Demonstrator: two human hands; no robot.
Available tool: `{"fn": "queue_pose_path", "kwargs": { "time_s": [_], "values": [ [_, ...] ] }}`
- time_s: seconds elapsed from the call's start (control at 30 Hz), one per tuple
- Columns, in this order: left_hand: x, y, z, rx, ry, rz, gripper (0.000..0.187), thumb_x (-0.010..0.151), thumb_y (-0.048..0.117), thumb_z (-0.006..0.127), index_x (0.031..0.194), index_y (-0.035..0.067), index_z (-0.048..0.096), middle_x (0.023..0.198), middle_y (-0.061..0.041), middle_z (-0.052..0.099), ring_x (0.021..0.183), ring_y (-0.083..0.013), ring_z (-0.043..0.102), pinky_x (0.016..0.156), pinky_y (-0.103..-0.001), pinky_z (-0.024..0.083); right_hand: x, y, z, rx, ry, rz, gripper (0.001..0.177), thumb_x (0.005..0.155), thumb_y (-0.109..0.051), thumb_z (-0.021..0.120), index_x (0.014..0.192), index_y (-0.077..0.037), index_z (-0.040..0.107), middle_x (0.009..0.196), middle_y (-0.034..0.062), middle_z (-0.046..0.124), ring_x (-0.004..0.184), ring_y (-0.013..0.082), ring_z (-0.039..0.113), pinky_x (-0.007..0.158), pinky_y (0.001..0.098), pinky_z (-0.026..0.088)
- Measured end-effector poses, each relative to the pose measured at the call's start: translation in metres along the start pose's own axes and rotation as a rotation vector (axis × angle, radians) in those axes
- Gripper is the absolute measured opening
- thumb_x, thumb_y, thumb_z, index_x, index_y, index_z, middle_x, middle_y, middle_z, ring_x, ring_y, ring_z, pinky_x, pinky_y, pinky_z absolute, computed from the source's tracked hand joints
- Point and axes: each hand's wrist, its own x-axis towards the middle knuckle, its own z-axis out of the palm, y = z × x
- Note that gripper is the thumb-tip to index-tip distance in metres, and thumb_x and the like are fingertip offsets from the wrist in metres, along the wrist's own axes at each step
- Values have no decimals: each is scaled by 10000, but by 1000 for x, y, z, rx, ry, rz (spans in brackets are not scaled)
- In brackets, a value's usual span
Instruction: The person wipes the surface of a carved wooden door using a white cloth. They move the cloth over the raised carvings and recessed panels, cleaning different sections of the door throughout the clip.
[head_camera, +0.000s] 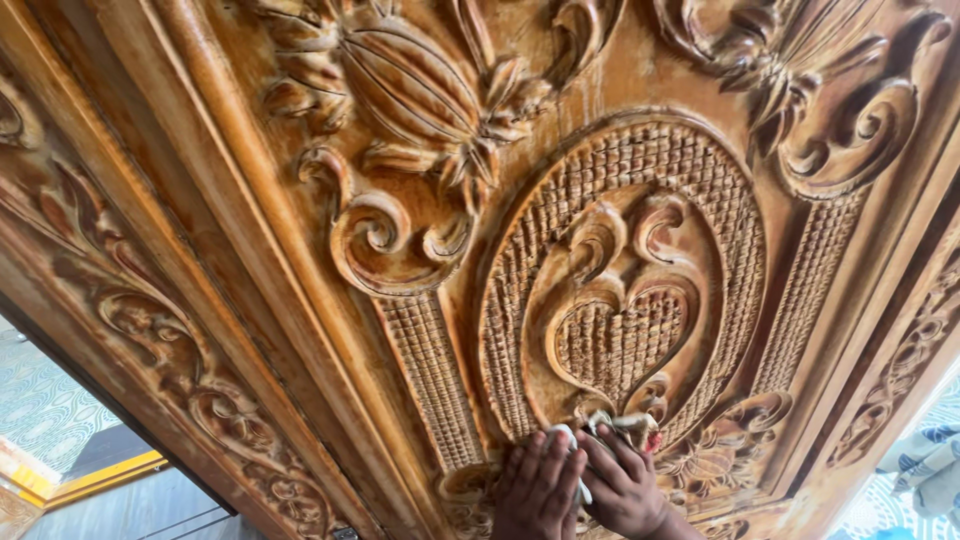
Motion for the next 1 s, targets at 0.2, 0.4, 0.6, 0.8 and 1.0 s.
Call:
{"fn": "queue_pose_path", "kwargs": {
  "time_s": [0.2, 0.4, 0.6, 0.8, 1.0],
  "values": [
    [16, 16, 6, 132, -171, 164, 520, 1087, 278, 475, 1584, 126, 454, 1650, -98, 423, 1537, -295, 376, 1262, -468, 248, -32, 39, -19, -43, 21, -37, 333, 834, -272, 638, 1148, -164, 671, 1423, 116, 580, 1353, 330, 503, 1073, 487, 332],
    [100, 23, -6, 148, -136, 151, 544, 1151, 253, 452, 1657, 143, 283, 1701, -86, 342, 1591, -286, 277, 1323, -449, 211, 32, 74, -39, 18, 265, -1, 305, 944, -214, 651, 1198, -45, 648, 1453, 195, 551, 1415, 388, 442, 1185, 466, 363],
    [221, 0, -27, 115, 43, 86, 737, 1140, 67, 597, 1720, 226, 172, 1771, -72, 196, 1663, -239, 105, 1401, -422, 100, 157, 98, -53, -150, 535, 138, 287, 1033, -196, 689, 1254, -12, 684, 1383, 201, 500, 1376, 336, 399, 1165, 465, 347],
    [286, -24, -53, 111, 116, 42, 481, 1210, 130, 412, 1663, 232, 288, 1731, -66, 264, 1640, -256, 242, 1406, -442, 179, 241, 117, -76, -145, 662, 193, 256, 1036, -227, 716, 1193, -74, 582, 1293, 109, 463, 1298, 258, 434, 1135, 442, 376],
    [252, -14, -52, 100, 42, -65, 470, 1148, 106, 376, 1614, 159, 400, 1696, -44, 350, 1599, -236, 312, 1359, -444, 255, 218, 84, -78, -42, 417, 174, 302, 1032, -146, 641, 1298, -5, 671, 1379, 203, 600, 1380, 408, 515, 1212, 523, 412]
  ]
}}
